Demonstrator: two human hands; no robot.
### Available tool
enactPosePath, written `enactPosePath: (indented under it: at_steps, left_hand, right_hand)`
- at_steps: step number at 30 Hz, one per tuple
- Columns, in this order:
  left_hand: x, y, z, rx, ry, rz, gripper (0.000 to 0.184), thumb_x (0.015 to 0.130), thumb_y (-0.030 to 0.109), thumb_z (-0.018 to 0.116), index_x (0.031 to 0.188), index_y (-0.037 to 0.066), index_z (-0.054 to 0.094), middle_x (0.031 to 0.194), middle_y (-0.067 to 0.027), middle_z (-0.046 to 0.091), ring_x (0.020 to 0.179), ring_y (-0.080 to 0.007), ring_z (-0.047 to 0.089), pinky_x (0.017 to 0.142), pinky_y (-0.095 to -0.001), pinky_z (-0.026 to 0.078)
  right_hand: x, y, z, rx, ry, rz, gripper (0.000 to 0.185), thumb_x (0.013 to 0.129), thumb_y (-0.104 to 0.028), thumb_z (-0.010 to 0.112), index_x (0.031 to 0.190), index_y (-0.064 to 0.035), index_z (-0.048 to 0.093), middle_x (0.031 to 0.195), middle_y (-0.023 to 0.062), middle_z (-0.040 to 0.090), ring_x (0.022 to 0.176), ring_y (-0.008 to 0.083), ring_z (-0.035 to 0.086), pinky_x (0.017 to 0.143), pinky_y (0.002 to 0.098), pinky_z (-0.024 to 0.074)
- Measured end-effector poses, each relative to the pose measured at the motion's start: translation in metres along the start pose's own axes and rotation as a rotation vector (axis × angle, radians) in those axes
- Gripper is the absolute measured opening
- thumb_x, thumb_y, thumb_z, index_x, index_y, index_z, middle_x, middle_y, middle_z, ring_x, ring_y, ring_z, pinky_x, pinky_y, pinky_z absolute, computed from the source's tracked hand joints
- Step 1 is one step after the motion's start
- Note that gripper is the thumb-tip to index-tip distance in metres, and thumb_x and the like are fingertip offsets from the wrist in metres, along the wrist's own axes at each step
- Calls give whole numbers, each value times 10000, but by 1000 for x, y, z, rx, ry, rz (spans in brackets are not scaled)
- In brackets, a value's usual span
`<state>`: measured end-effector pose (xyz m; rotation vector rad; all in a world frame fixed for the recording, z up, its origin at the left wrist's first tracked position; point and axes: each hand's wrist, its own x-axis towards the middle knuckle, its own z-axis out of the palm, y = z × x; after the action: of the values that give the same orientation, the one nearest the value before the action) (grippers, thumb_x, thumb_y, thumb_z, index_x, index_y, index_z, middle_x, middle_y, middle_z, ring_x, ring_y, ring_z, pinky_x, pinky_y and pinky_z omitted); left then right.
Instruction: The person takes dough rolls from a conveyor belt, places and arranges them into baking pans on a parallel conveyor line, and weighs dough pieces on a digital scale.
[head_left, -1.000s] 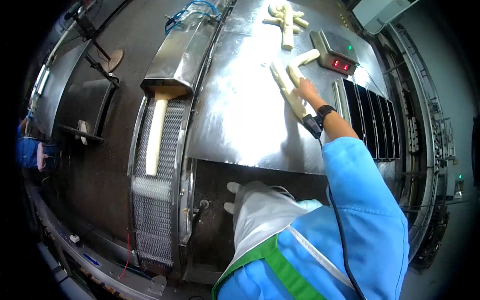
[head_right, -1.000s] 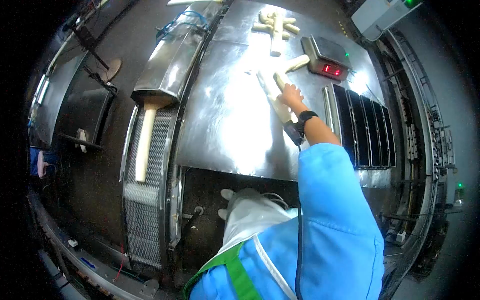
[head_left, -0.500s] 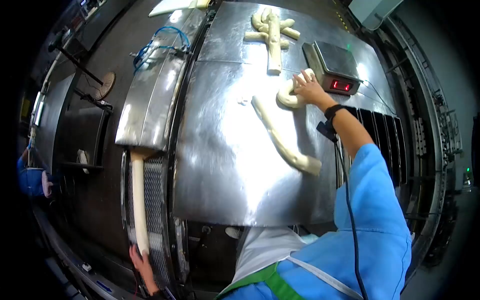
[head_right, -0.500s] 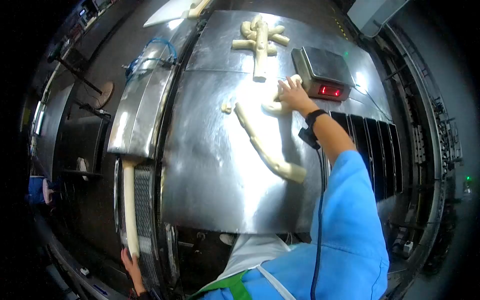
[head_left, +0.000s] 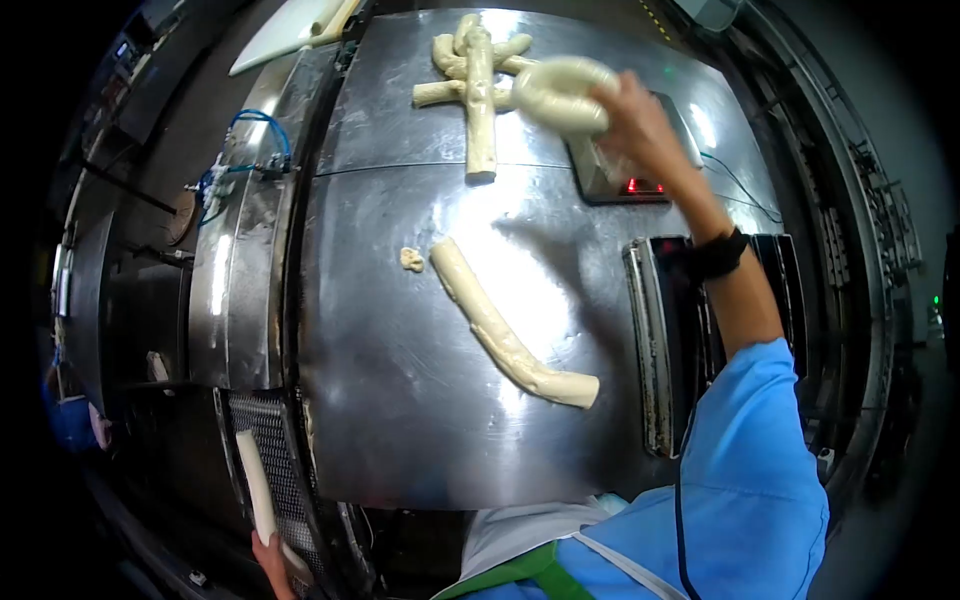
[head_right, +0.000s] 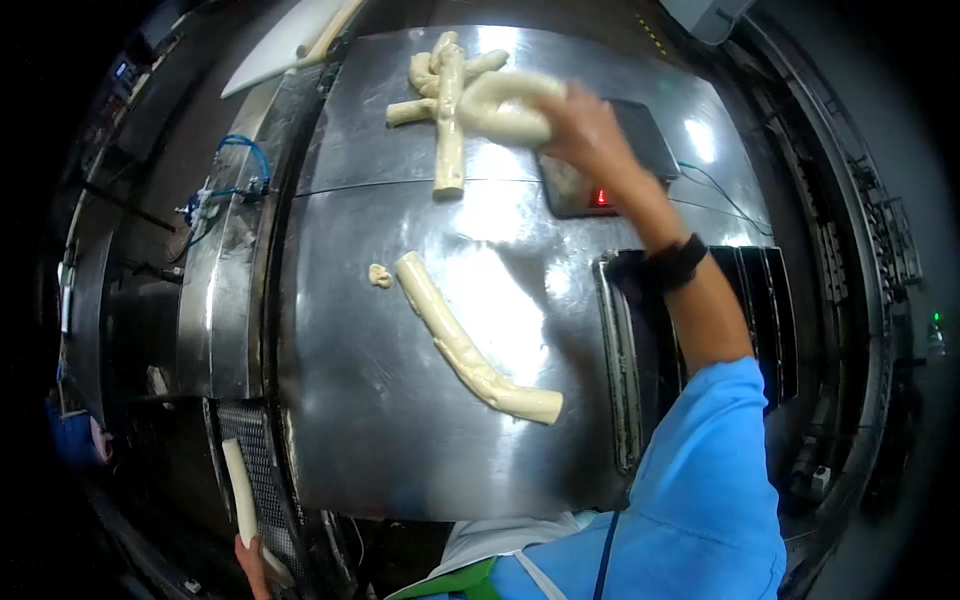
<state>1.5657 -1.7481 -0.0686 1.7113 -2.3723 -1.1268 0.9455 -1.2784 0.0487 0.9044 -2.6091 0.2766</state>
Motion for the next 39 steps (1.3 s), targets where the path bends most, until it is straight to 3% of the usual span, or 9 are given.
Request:
enactPosePath:
  at_steps: [6,12,16,19,22,26,33,35,39]
  left_hand:
    - [-90,140,-4,-348,-87,22,359,778,107,438,1108,-27,388,1044,-164,456,977,-251,426,859,-355,309]
    - [-107,194,4,-518,-90,22,394,710,17,485,1087,-23,377,1037,-142,441,955,-244,430,842,-352,326]
    - [-107,207,7,-488,-184,171,377,715,41,503,1067,-31,387,996,-133,457,926,-237,436,807,-359,354]
    - [-115,204,8,-451,-202,339,345,735,88,502,1050,-23,413,986,-132,472,909,-245,451,789,-367,367]
    - [-103,212,14,-452,-154,447,437,699,176,530,1067,-19,399,974,-129,474,897,-232,470,779,-344,374]
    - [-100,248,42,-614,-162,588,535,604,179,584,1052,-41,393,994,-121,445,911,-197,445,803,-297,341]
    - [-104,285,138,292,-231,1095,410,524,22,599,919,23,491,862,-148,466,835,-318,425,737,-377,342]
    - [-97,264,175,418,-348,1093,356,541,48,601,883,42,502,848,-125,470,823,-294,431,717,-379,332]
    - [-104,228,217,539,-371,1123,405,560,40,595,947,77,481,875,-96,454,831,-270,430,750,-375,322]
  right_hand:
    - [19,95,13,-122,-235,205,543,684,-95,546,1164,-264,356,1018,145,479,965,291,460,761,408,373]
    - [9,132,49,-113,-575,165,755,635,-93,613,1219,-387,234,1156,168,388,1078,331,366,910,419,274]
    - [2,152,35,-143,-391,102,748,622,-219,647,1243,-298,238,1277,211,200,1170,375,203,941,413,246]
    - [-7,172,16,-197,-116,48,644,650,-375,605,1210,-310,294,1253,146,283,1129,369,280,914,467,258]
    - [-7,161,-16,-74,-169,129,740,628,-351,630,1236,-128,271,1245,182,266,1128,395,249,932,454,217]
    - [-10,157,-20,40,15,131,635,636,-278,628,1186,-131,347,1195,192,320,1084,355,319,904,409,280]
    - [-12,150,-13,-48,168,69,444,694,-242,571,1081,-78,428,1030,157,457,942,276,449,800,364,387]
    - [-8,165,4,-3,37,225,605,665,-398,585,1197,-272,326,1233,147,306,1096,376,318,889,456,291]
    - [-8,150,15,6,-21,237,610,673,-413,577,1191,-194,342,1179,156,367,1060,349,370,865,442,317]
